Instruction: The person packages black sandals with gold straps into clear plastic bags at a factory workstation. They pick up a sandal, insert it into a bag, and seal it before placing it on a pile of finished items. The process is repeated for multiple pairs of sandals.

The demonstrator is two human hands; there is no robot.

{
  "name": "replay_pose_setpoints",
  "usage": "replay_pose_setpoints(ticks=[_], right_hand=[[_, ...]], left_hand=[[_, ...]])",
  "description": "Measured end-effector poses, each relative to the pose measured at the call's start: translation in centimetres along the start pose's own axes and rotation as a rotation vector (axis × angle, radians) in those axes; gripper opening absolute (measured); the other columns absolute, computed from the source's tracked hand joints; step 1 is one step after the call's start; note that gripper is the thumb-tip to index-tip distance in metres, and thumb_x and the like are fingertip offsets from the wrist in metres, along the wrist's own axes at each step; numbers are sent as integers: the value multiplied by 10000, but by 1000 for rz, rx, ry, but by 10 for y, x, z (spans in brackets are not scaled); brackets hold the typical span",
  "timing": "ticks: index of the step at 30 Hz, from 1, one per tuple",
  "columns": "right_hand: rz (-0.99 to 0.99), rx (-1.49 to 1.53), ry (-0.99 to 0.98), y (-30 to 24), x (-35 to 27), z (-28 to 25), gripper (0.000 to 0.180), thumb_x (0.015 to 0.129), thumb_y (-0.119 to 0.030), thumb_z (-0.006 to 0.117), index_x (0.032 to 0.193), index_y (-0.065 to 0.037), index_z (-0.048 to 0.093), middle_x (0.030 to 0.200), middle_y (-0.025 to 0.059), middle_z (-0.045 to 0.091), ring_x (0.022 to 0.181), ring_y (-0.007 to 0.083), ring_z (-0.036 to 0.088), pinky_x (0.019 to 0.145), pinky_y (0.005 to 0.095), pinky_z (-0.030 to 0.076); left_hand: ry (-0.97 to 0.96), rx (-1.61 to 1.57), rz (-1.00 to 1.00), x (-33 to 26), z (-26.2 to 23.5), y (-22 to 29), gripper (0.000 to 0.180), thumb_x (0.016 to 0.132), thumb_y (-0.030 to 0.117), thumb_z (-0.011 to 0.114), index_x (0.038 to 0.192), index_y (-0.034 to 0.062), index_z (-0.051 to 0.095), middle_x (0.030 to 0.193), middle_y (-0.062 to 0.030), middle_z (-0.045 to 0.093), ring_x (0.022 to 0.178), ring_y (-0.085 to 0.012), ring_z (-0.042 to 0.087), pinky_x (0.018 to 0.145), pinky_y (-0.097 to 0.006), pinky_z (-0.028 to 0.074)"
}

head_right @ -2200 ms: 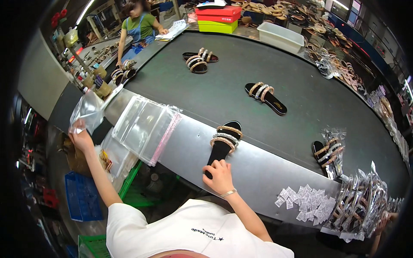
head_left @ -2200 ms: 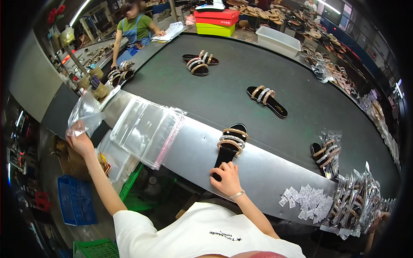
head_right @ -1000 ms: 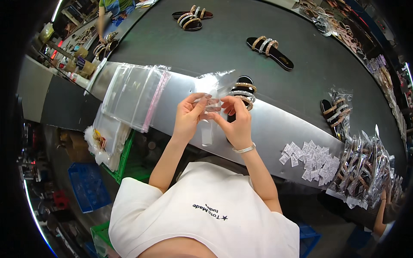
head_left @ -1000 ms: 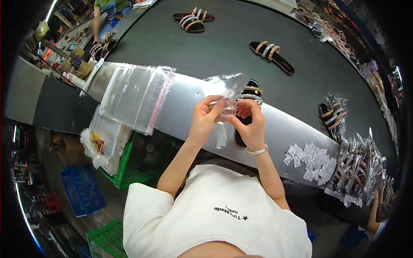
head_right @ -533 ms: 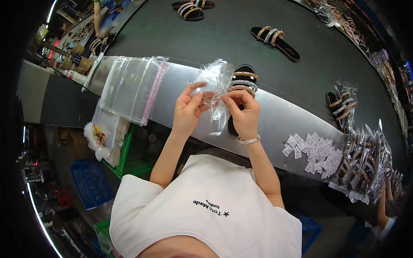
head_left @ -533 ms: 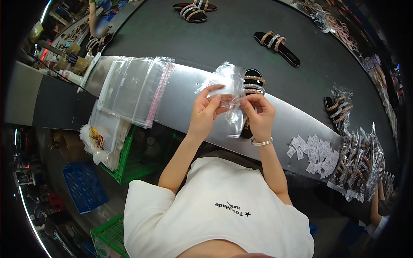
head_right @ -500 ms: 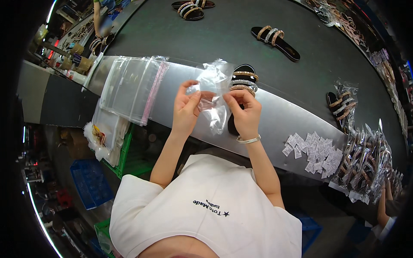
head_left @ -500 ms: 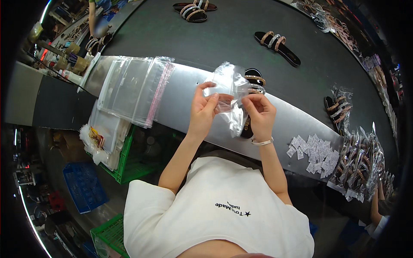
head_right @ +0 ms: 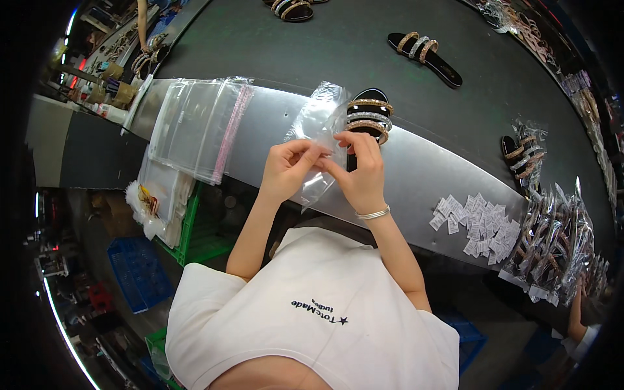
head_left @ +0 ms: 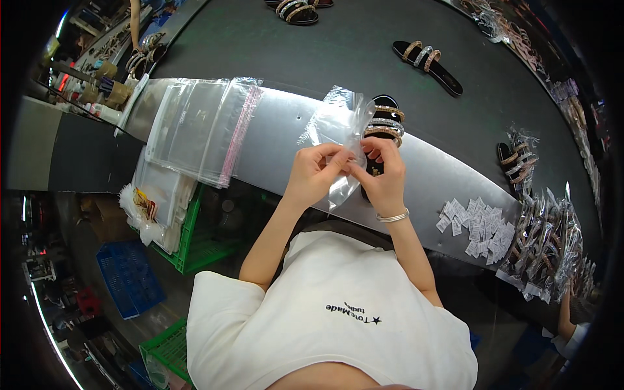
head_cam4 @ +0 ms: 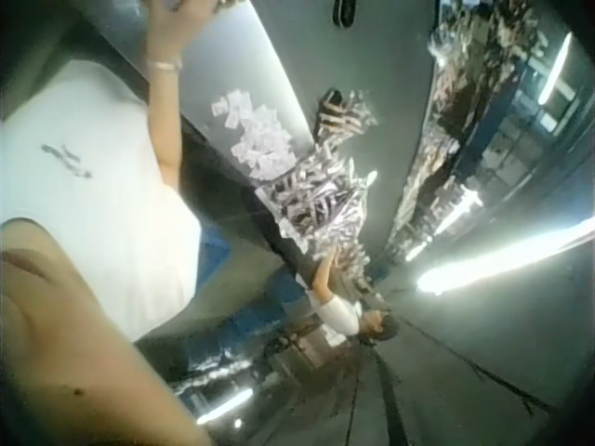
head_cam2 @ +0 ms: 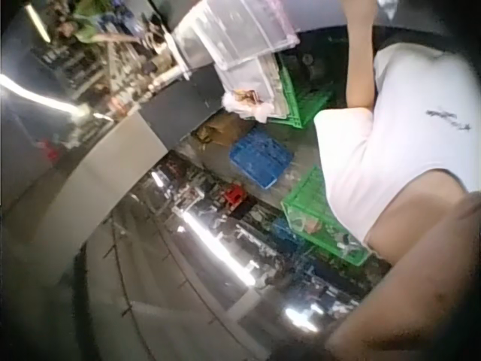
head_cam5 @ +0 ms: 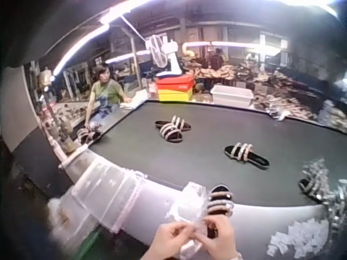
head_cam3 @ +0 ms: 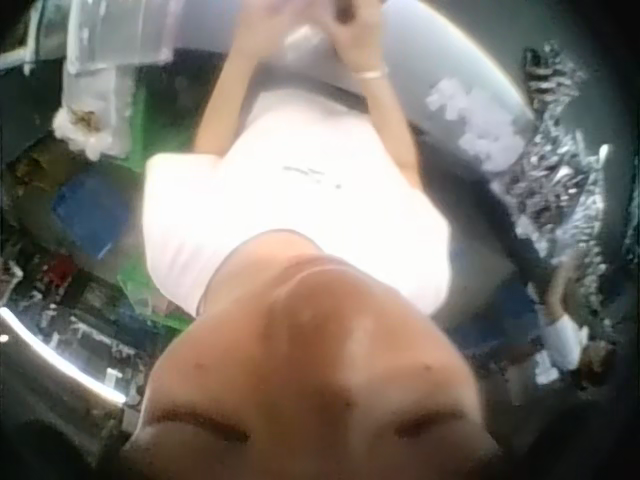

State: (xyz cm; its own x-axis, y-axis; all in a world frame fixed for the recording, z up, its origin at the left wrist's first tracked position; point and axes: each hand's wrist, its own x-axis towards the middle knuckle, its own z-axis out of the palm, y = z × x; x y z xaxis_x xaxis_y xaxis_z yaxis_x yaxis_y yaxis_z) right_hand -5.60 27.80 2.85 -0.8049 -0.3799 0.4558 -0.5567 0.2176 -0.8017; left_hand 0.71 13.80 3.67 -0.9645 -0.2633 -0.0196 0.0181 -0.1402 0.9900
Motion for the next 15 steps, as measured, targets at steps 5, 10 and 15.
replay_pose_setpoints(ticks=[5,10,15], right_hand=[[12,38,-15,5,-7,5,155,698,-107,753,766,-47,628,729,46,582,653,175,516,568,274,419],[175,210,-8,2,-14,2,130,732,-94,737,699,-28,629,651,33,572,585,117,486,527,239,392],[315,96,146,23,-27,-6,132,757,-93,705,693,-18,617,663,35,579,596,110,505,542,242,405]], left_hand=[[72,6,-39,-1,-3,-8,203,865,156,647,804,-37,639,743,-82,654,652,-106,624,654,-230,537],[112,-346,-63,-8,-1,-21,170,906,168,581,850,9,606,797,-53,626,687,-95,601,652,-260,534],[366,-1007,-247,-16,-18,-12,175,943,217,479,882,81,569,786,-21,583,662,-137,579,641,-288,528]])
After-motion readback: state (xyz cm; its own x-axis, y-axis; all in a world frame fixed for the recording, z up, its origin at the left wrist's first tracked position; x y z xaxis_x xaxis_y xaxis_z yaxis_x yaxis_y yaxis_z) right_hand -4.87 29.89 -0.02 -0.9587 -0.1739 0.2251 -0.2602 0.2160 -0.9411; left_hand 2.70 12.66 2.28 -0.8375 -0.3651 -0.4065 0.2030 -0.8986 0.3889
